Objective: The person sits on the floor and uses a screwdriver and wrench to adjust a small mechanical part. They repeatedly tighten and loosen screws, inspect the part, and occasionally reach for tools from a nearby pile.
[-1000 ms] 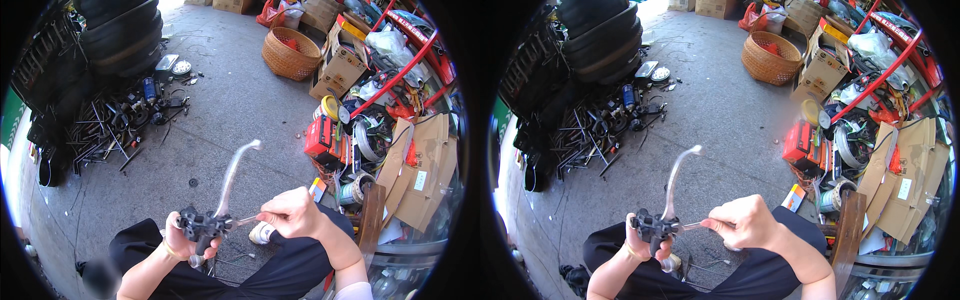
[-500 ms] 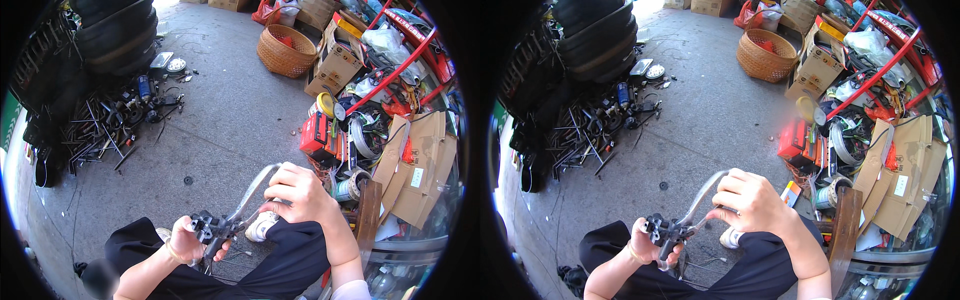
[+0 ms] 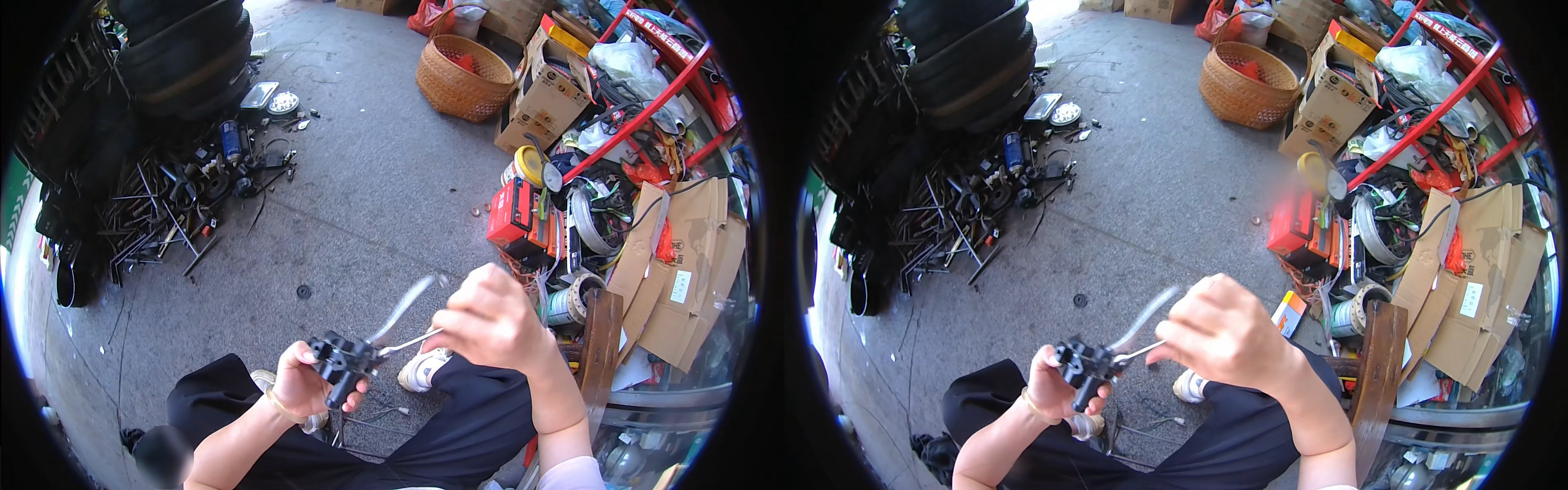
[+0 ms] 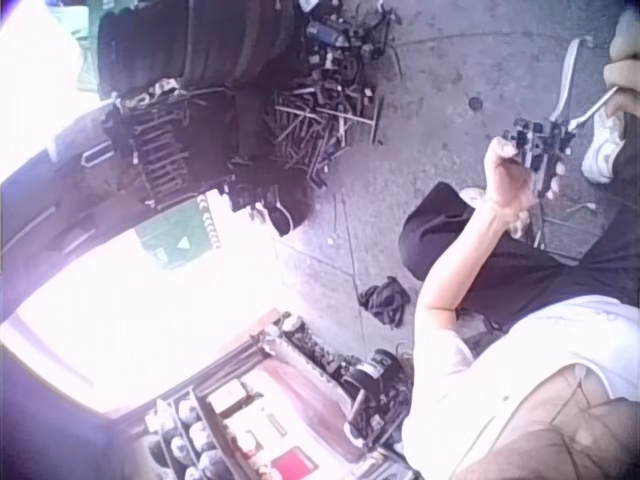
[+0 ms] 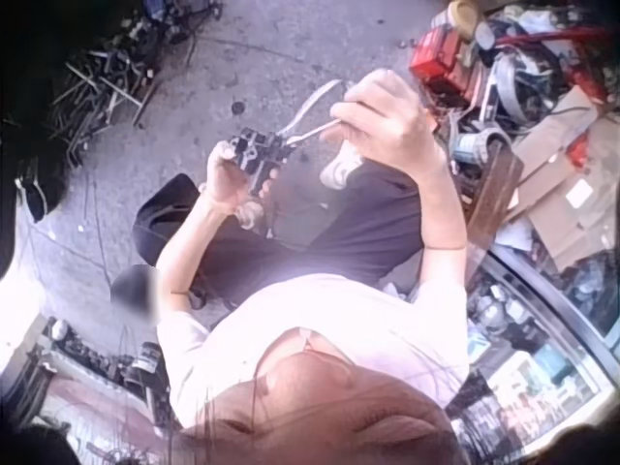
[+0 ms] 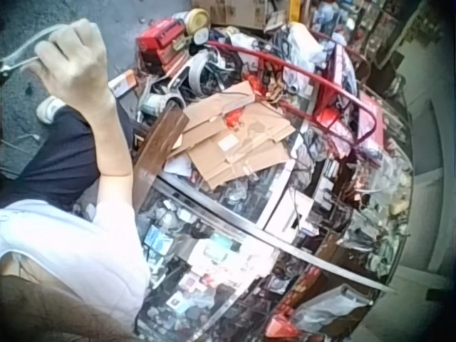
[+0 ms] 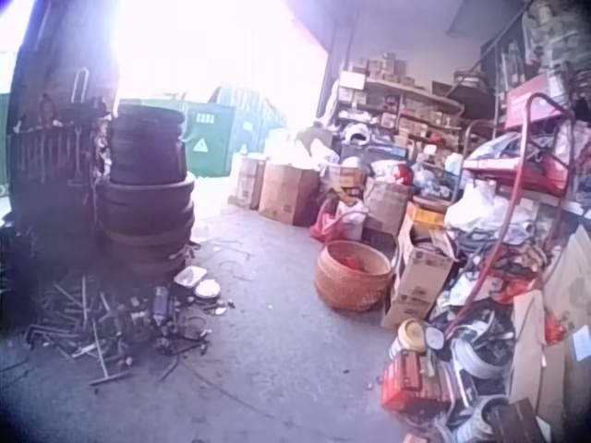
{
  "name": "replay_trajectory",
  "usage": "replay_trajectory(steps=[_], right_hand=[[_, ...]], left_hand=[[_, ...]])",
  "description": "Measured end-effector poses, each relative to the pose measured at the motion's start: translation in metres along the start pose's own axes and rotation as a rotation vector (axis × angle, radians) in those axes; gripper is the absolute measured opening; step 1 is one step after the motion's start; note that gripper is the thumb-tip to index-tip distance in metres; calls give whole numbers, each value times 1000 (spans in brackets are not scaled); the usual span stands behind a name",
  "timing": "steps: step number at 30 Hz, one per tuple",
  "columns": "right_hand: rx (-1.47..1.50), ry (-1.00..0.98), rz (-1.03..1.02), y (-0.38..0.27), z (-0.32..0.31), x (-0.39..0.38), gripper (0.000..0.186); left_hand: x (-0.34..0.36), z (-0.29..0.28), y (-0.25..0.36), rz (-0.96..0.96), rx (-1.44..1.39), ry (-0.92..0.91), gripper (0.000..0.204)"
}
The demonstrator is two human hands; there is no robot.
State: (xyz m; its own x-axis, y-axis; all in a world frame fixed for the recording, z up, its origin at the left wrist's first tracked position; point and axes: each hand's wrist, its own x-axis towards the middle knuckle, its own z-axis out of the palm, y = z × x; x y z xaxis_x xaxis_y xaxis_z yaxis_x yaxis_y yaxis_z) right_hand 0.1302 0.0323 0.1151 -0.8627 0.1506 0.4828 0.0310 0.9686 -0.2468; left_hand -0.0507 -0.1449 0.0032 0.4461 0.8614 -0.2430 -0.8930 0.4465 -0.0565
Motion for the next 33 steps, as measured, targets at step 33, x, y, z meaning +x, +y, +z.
replay_trajectory(steps=[33], right_hand=[[686,-71,562,-39,45,-6,14]], left_hand=[[-20,-2,6,190,-65,-253,86]])
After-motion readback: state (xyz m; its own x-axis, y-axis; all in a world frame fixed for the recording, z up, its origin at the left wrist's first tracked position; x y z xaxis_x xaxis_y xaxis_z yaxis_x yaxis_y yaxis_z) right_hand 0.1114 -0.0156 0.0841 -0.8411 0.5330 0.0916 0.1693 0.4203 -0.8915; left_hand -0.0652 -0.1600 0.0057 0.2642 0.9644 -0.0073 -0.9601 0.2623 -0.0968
